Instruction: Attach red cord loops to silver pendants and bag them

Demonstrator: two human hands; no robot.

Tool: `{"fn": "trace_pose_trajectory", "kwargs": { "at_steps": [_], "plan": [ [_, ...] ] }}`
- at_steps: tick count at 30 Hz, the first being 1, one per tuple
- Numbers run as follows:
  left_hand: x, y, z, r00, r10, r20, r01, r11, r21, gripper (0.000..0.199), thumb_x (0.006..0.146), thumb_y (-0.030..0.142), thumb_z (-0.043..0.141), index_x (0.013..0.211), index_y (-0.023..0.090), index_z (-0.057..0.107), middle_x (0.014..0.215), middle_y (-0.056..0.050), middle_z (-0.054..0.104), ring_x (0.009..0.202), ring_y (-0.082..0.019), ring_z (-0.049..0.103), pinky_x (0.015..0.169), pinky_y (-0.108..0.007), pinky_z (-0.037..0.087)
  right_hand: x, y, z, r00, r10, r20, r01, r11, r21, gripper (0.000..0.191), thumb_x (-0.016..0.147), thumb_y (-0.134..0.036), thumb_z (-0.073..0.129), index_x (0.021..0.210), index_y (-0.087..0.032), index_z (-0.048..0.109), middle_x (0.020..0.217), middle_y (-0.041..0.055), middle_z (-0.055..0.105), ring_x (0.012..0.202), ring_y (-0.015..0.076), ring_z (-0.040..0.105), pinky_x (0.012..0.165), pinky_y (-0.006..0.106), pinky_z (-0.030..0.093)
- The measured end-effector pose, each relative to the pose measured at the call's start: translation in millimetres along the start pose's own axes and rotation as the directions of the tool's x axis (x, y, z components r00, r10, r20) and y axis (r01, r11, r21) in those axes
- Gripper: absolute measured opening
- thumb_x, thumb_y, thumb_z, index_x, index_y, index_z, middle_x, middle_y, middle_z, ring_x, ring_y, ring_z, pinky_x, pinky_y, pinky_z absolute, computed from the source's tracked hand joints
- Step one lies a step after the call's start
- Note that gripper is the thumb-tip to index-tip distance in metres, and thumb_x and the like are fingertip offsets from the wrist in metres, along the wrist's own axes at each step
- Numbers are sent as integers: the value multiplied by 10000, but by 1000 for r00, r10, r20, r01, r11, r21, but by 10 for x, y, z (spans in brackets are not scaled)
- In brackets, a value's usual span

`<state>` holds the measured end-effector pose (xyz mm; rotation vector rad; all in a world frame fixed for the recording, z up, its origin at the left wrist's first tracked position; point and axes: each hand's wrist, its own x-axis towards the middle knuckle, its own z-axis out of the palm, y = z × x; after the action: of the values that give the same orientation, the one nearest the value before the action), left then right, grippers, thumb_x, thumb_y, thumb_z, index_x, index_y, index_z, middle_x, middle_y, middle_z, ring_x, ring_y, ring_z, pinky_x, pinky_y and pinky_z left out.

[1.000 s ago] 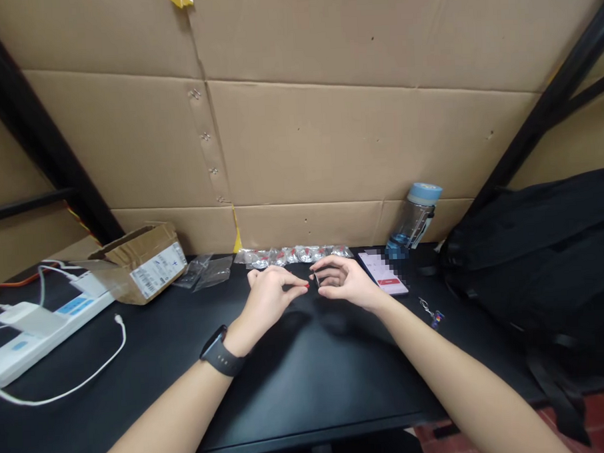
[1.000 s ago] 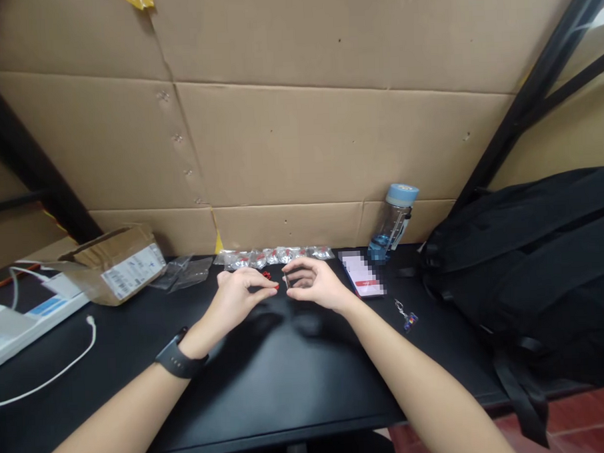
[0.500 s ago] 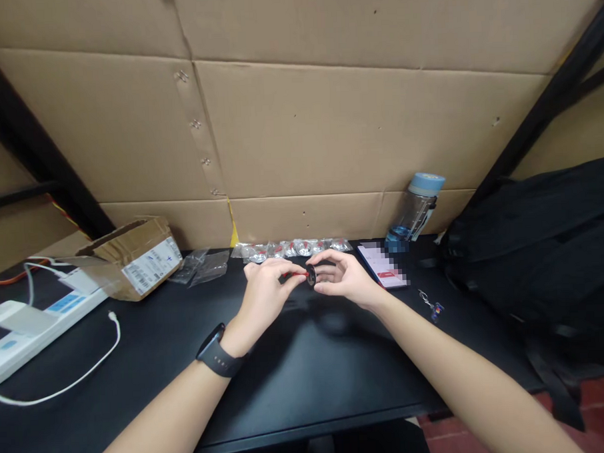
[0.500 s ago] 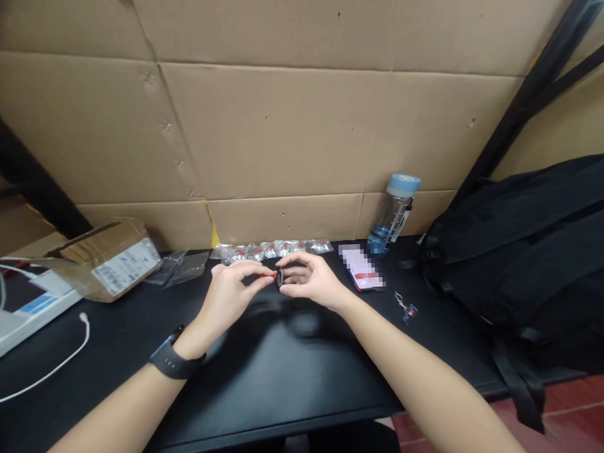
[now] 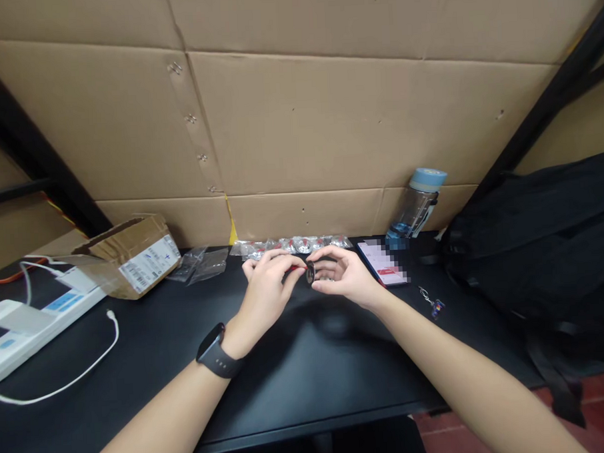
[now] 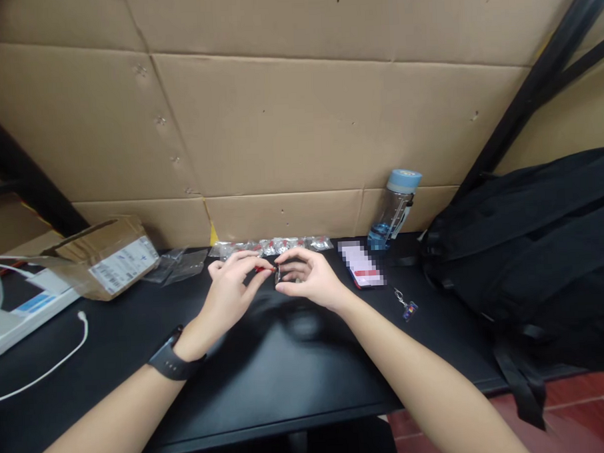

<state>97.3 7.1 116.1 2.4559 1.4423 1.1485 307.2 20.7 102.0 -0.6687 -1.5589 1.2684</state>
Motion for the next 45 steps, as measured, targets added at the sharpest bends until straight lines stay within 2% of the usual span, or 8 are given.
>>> {"fn": "trace_pose_trajectory", "kwargs": {
  "at_steps": [5,10,16,22,25,29,37,45],
  "plan": [
    [4,-24,2,1000,-28,-5,28,1000,1,108,957,331,638,905,277,715,1042,-4,778,1170,-246,597,950,-420,261,4,7,-10,1000,-4,-25,4,1000,4,497,640,-252,925,1066,-236,669,1197,60,664,956,194,706,930,396,587],
    [4,-48,9,1000,8,7,-8,1000,-27,114,947,309,658,903,322,762,1006,21,789,1157,-242,611,969,-431,258,0,-10,0,1000,-10,-18,10,1000,18,489,642,-232,924,1060,-237,670,1180,50,664,932,180,706,925,383,583],
    [-8,-15,13,1000,4,29,-3,999,-35,150,968,344,621,1021,317,760,1110,-14,775,1125,-239,619,953,-417,302,-7,-14,26,1000,-8,-10,8,1000,5,484,658,-259,917,1070,-234,665,1180,55,662,973,198,705,938,395,582],
    [-3,-2,-14,998,60,1,-60,998,13,160,983,337,608,936,307,758,1040,-3,773,1180,-252,582,950,-431,275,-3,-10,28,1000,-16,-15,16,1000,20,495,644,-260,926,1063,-235,664,1179,54,665,966,201,710,951,413,581],
    [-5,-8,-12,993,114,-41,-113,993,30,160,982,355,612,931,306,755,1142,-20,735,1221,-262,553,951,-438,273,-5,-12,38,1000,-19,-16,19,999,26,485,645,-241,926,1057,-240,671,1162,46,670,969,199,708,952,404,577],
    [-17,-17,21,988,125,-93,-120,991,61,137,966,348,636,917,307,757,1217,-36,677,1238,-270,527,950,-438,278,-8,-21,57,999,-27,-30,28,999,26,477,636,-219,929,1044,-235,680,1146,39,675,962,190,707,938,382,577],
    [-21,-18,29,988,137,-65,-132,988,80,135,976,331,613,931,290,734,1164,-47,669,1217,-271,512,933,-431,285,-10,-24,71,997,-7,-81,8,1000,8,487,615,-242,942,1028,-228,684,1139,48,695,957,203,720,947,404,589],
    [-34,-10,42,981,157,-110,-150,987,64,118,969,266,617,916,263,722,1094,-49,677,1172,-258,535,896,-415,282,-33,14,129,995,-3,-101,6,1000,28,465,644,-239,930,1029,-219,671,1206,68,694,1004,228,736,961,417,595]
  ]
}}
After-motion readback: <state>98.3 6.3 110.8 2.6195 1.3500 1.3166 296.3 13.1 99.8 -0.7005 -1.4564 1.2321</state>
